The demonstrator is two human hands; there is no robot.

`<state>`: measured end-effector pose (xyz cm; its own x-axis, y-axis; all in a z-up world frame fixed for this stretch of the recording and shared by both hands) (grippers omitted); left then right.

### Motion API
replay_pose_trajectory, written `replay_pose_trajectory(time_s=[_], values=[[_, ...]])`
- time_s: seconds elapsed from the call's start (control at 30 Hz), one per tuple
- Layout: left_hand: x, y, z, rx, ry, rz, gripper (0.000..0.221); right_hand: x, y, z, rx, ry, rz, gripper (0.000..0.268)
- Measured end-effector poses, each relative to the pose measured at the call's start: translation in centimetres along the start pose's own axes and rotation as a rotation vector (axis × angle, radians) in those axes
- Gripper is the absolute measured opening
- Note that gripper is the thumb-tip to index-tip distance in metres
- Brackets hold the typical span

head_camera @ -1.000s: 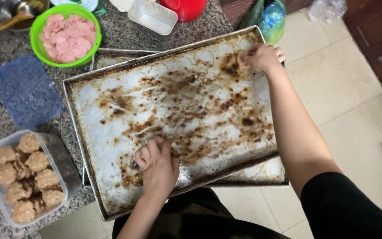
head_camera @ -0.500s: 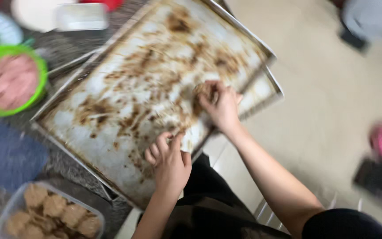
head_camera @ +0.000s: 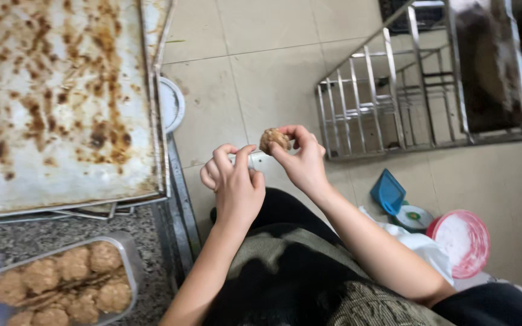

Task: The person picks up cooked meatballs from a metal baking tray and place them into clear plastic containers by hand, then closes the containers with lids.

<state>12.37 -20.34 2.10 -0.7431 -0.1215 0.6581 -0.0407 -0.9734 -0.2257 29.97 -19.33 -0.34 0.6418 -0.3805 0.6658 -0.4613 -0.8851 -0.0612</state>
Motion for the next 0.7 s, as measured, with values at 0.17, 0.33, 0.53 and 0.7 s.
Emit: replay_pose_trajectory(time_s=[0.17,0.33,0.53,0.7], values=[[-0.8,1.9,1.4,-0.019,-0.061,0.006,0.044,3.8,1.6,2.2,-0.047,-0.132,0.037,0.032],[0.5,5.0,0.3,0.089,-0.181,0.141,0.044,4.7,2.0,3.9,-0.021,-0.178,-0.099,0.030],[5.5,12.5,-2.0,0.356,-0.310,0.381,0.045,2.0,3.8,0.9,0.141,-0.274,-0.338,0.028],[11.8,18.6,-6.2,0.543,-0.421,0.596,0.048,-2.4,8.1,-3.9,0.289,-0.284,-0.501,0.027]])
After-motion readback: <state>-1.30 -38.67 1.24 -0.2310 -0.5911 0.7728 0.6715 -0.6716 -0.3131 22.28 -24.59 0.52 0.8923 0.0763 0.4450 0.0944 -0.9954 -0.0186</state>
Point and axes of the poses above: each hand's wrist, its own y-axis away from the middle knuckle, its own x-axis out of the back of the hand, z = x × y, the point moved 4 cm from there along -y, towards the middle knuckle, and after that the axes turned 9 degrees about z, right-handed, at the moved point
